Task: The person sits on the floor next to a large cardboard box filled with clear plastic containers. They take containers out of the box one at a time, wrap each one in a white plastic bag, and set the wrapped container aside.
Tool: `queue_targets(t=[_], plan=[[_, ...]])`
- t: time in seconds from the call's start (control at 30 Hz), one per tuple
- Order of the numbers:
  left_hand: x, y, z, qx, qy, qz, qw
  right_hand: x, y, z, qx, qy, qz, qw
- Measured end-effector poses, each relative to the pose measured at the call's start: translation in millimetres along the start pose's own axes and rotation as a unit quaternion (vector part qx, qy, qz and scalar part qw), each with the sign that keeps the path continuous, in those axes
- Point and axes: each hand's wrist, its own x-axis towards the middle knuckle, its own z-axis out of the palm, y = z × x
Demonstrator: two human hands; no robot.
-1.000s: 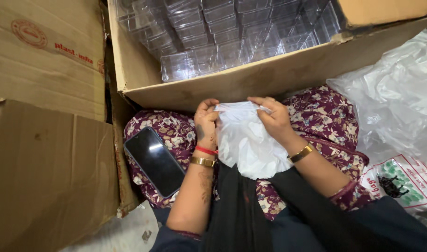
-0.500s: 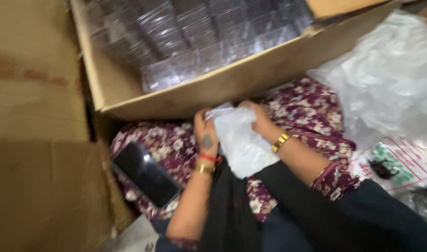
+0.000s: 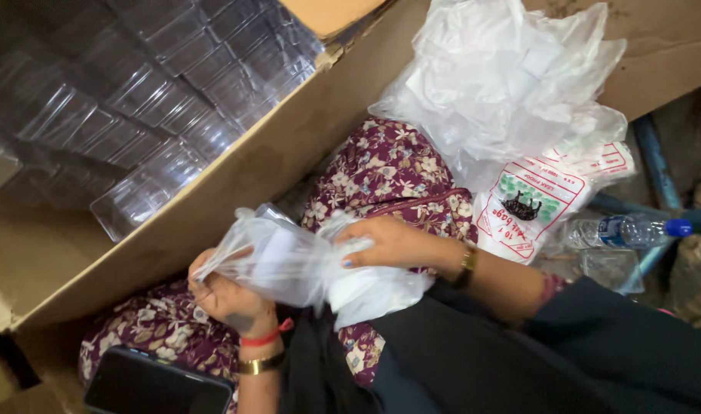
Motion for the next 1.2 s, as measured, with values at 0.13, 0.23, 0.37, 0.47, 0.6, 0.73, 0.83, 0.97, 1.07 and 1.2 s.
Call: queue_targets(t=[0.13, 0.23, 0.37, 0.47, 0.6, 0.73, 0.83, 0.97, 1.07, 1.2], plan=[[-11.9, 10.8, 15.6, 0.226, -0.053, -0.011, 0.973, -32.5, -20.8, -25.0, -0.106, 0.000, 0.052, 0.993], [-34.5, 9.0, 14.5, 0.358, -0.135, 0.033, 0.923, -38.4, -17.2, -23.2, -0.116, 0.009, 0.067, 0.991], [-56.2, 2.2, 6.4, 0.002, -0.118, -0.066, 0.991, -39.9, 3.4, -8.0, 0.009, 0.001, 0.003, 1.000], [-61.7, 2.1, 6.3, 0.000, -0.127, -0.095, 0.987, -47.7, 17.2, 6.3, 0.470, 0.000, 0.063, 0.880], [-63.4, 11.5, 24.1, 0.057, -0.236, -0.183, 0.953, -51.4, 32.8, 7.9, 0.548, 0.096, 0.128, 0.821], [-58.1, 30.8, 50.0, 0.125, -0.281, -0.129, 0.943, -54.1, 51.6, -26.7, 0.700, 0.172, 0.114, 0.683], [-50.4, 40.2, 65.1, 0.088, -0.238, -0.127, 0.959, -56.4, 64.8, -63.3, 0.696, 0.302, 0.155, 0.633], [-45.6, 42.4, 75.2, 0.091, -0.180, -0.111, 0.973, -59.5, 67.2, -84.2, 0.689, 0.372, 0.144, 0.605], [-49.0, 47.8, 80.3, 0.121, -0.178, -0.083, 0.973, -58.6, 52.2, -65.9, 0.656, 0.405, 0.135, 0.622], [-51.7, 68.1, 95.2, 0.205, -0.253, 0.014, 0.946, -58.6, 14.0, -22.2, 0.492, 0.415, 0.026, 0.765]])
